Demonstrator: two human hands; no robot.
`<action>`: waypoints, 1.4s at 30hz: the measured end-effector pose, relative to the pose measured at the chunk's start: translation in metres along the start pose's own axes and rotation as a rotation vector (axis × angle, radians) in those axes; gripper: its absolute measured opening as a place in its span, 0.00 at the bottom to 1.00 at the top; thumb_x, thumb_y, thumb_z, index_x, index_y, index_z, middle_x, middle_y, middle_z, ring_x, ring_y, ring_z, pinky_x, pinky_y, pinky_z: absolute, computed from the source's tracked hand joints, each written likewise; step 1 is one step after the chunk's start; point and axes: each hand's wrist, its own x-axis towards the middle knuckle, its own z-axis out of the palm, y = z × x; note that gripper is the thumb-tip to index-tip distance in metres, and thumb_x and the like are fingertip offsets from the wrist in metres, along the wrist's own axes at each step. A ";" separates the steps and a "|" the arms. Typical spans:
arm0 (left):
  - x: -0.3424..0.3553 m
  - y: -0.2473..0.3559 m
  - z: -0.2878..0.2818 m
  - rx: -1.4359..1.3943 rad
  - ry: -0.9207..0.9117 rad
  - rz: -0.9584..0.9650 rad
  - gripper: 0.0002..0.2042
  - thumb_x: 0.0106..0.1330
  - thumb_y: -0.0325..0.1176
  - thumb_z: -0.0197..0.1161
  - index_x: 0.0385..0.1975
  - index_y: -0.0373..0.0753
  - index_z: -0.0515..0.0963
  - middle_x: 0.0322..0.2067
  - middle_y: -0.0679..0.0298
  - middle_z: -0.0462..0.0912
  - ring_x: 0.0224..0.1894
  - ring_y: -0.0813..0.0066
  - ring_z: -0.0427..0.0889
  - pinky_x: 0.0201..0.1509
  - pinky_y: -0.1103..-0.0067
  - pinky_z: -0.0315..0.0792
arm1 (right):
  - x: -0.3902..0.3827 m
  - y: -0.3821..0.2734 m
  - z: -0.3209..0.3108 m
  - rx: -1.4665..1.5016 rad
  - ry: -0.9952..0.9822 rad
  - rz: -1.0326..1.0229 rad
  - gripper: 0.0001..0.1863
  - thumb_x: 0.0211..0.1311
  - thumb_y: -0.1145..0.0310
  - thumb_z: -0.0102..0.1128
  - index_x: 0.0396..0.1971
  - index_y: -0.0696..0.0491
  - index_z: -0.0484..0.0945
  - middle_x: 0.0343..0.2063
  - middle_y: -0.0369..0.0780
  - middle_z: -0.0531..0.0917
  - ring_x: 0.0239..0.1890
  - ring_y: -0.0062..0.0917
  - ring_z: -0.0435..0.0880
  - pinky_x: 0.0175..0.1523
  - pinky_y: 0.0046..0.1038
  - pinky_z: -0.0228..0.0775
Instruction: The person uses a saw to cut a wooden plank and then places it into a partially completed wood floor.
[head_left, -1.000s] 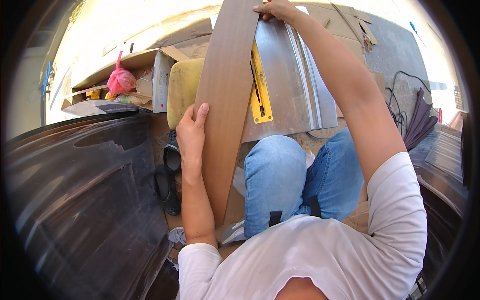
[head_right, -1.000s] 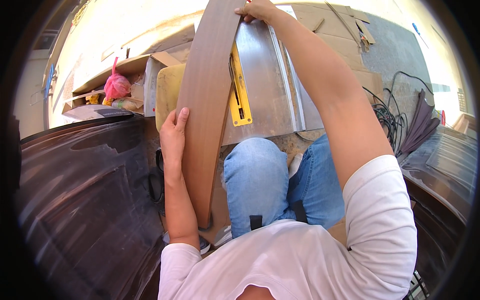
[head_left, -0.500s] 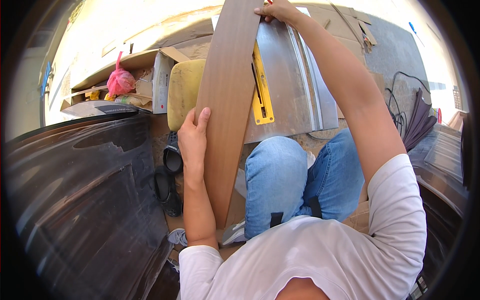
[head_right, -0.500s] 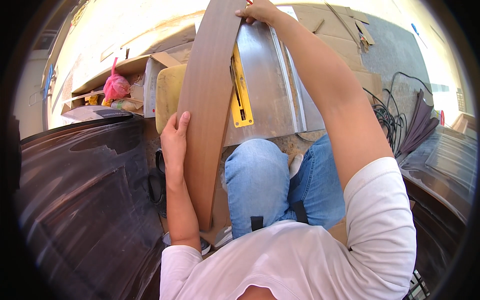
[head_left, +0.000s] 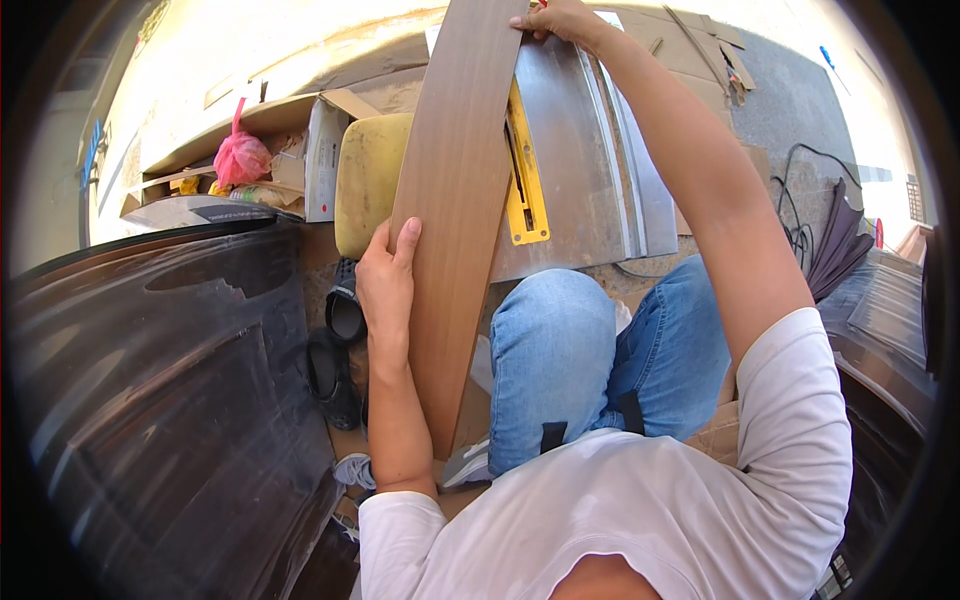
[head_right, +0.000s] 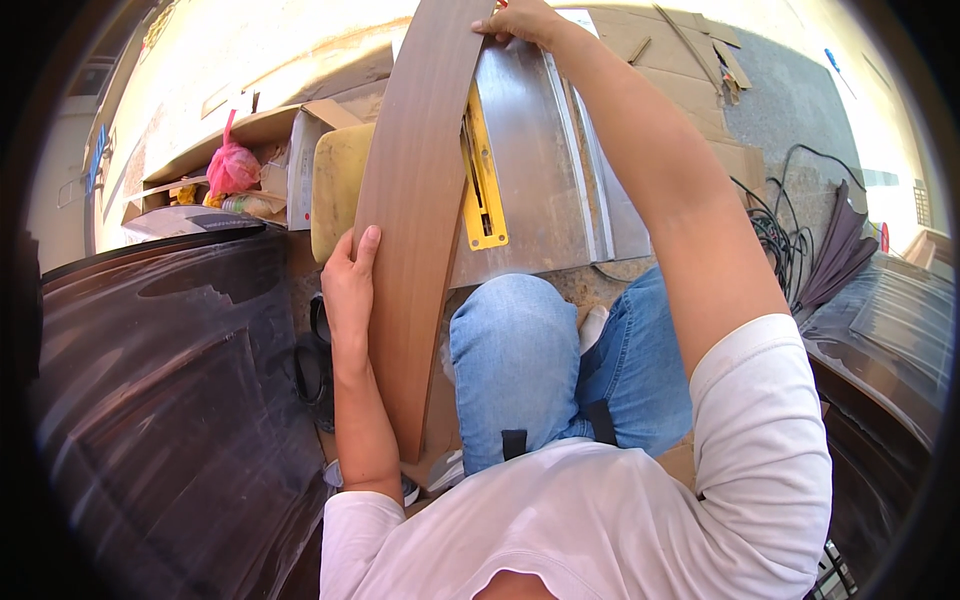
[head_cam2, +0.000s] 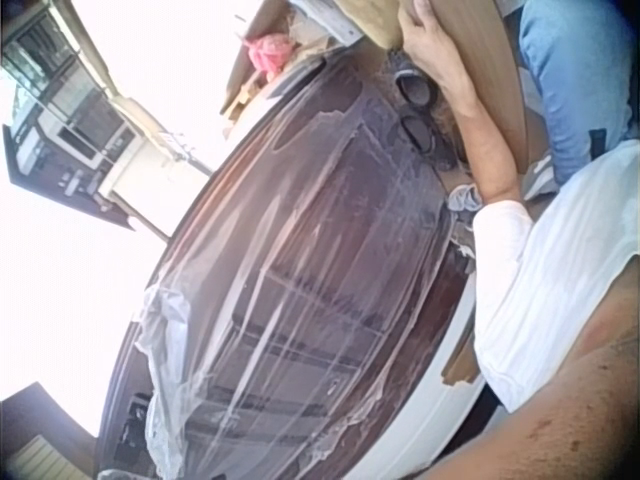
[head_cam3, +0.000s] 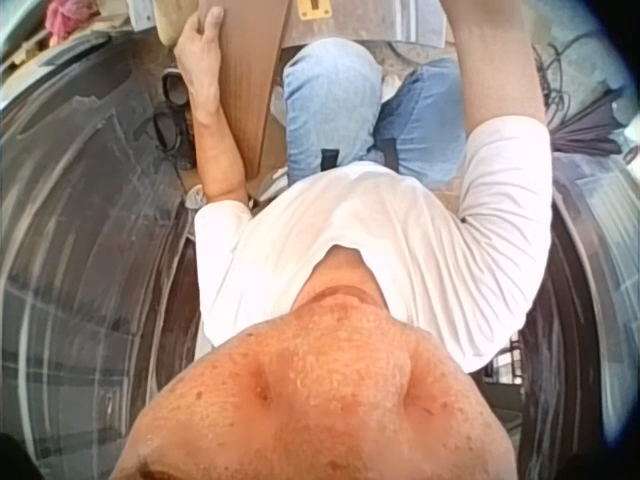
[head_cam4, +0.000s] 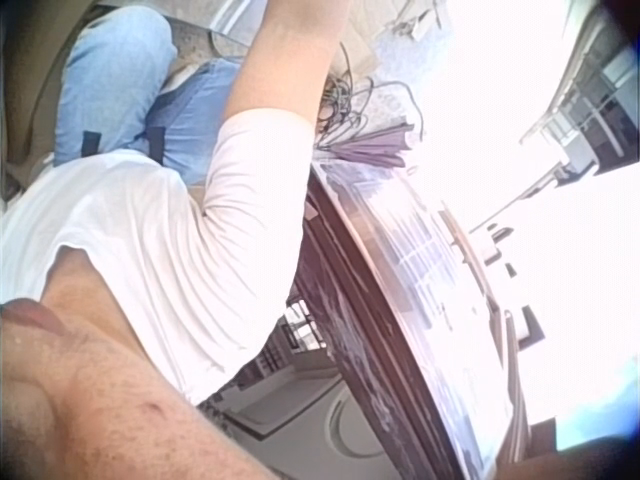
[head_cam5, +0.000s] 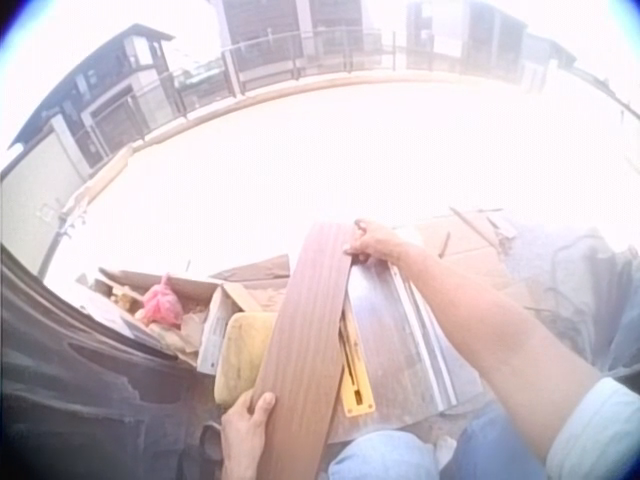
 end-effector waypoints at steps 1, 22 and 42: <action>0.001 0.000 0.000 0.002 0.002 -0.003 0.25 0.73 0.54 0.61 0.54 0.35 0.82 0.41 0.49 0.89 0.44 0.58 0.88 0.50 0.71 0.77 | 0.000 -0.001 0.000 -0.012 -0.002 0.016 0.53 0.54 0.66 0.77 0.73 0.70 0.53 0.27 0.40 0.84 0.25 0.23 0.81 0.29 0.25 0.76; 0.013 0.012 0.002 0.066 -0.006 -0.001 0.28 0.72 0.59 0.60 0.48 0.35 0.82 0.33 0.51 0.88 0.35 0.60 0.86 0.45 0.70 0.77 | -0.004 -0.012 -0.002 0.022 0.044 0.067 0.50 0.59 0.68 0.72 0.76 0.61 0.50 0.27 0.41 0.85 0.24 0.21 0.82 0.27 0.26 0.76; 0.006 0.014 0.001 0.056 0.002 -0.010 0.28 0.73 0.57 0.60 0.51 0.35 0.82 0.36 0.49 0.88 0.40 0.59 0.87 0.48 0.71 0.77 | -0.002 -0.009 -0.003 0.047 0.011 0.004 0.45 0.58 0.69 0.73 0.72 0.62 0.57 0.29 0.41 0.85 0.23 0.22 0.81 0.27 0.26 0.76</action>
